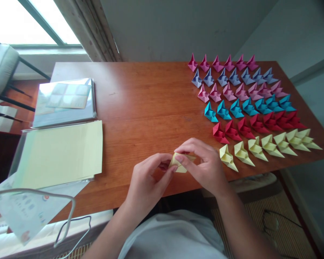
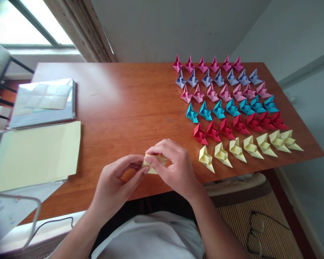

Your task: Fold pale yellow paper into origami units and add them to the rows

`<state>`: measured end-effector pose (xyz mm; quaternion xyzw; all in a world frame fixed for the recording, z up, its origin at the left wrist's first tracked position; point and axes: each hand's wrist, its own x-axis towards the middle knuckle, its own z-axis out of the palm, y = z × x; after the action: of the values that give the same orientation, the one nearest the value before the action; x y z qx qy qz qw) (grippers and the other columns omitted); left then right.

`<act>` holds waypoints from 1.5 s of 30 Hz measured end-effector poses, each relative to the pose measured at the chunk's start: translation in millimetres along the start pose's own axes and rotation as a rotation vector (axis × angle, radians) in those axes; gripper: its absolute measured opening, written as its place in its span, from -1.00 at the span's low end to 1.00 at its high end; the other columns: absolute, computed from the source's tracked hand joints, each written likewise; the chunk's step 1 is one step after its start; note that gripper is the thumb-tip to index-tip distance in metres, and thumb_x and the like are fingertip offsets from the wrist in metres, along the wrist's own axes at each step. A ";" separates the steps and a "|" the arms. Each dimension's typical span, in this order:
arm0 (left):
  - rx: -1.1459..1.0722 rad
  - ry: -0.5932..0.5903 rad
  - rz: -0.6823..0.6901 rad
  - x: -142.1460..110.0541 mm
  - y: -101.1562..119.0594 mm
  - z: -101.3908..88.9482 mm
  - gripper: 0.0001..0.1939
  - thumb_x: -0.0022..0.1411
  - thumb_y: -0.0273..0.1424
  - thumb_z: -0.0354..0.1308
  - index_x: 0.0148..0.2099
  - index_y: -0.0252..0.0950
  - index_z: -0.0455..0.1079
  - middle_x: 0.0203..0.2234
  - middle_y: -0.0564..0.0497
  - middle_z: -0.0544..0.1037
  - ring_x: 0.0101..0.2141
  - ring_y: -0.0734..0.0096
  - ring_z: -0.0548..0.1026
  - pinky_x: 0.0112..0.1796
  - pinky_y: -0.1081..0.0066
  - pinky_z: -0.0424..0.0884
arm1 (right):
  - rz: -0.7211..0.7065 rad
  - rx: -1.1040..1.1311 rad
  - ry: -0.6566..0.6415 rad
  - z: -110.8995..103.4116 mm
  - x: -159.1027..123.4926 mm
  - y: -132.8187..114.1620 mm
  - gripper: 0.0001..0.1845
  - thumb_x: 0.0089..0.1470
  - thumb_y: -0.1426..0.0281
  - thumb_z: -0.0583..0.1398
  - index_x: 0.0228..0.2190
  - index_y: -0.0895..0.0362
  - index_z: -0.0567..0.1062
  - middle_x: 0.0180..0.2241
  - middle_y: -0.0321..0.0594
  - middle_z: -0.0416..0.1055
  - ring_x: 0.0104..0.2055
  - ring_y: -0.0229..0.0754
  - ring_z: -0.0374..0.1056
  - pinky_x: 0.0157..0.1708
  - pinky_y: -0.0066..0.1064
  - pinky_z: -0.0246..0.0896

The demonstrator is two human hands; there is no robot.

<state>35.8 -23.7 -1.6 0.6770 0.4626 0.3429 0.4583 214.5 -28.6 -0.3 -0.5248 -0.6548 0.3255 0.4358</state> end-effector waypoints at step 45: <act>-0.620 0.086 -0.539 6.4 3.6 3.9 -0.80 0.11 -0.32 0.43 -0.33 -0.35 0.54 -0.56 0.03 0.62 -0.51 0.48 0.57 -0.42 0.56 0.50 | 0.242 0.090 0.189 15.7 0.7 2.7 -0.79 0.27 0.22 0.19 -0.32 0.07 0.52 -0.40 -0.27 0.54 -0.38 -0.20 0.46 -0.39 -0.42 0.34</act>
<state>42.5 -19.5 0.6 0.3466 0.5171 0.3616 0.6941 201.2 -26.8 -9.0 -0.6081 -0.5274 0.3541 0.4761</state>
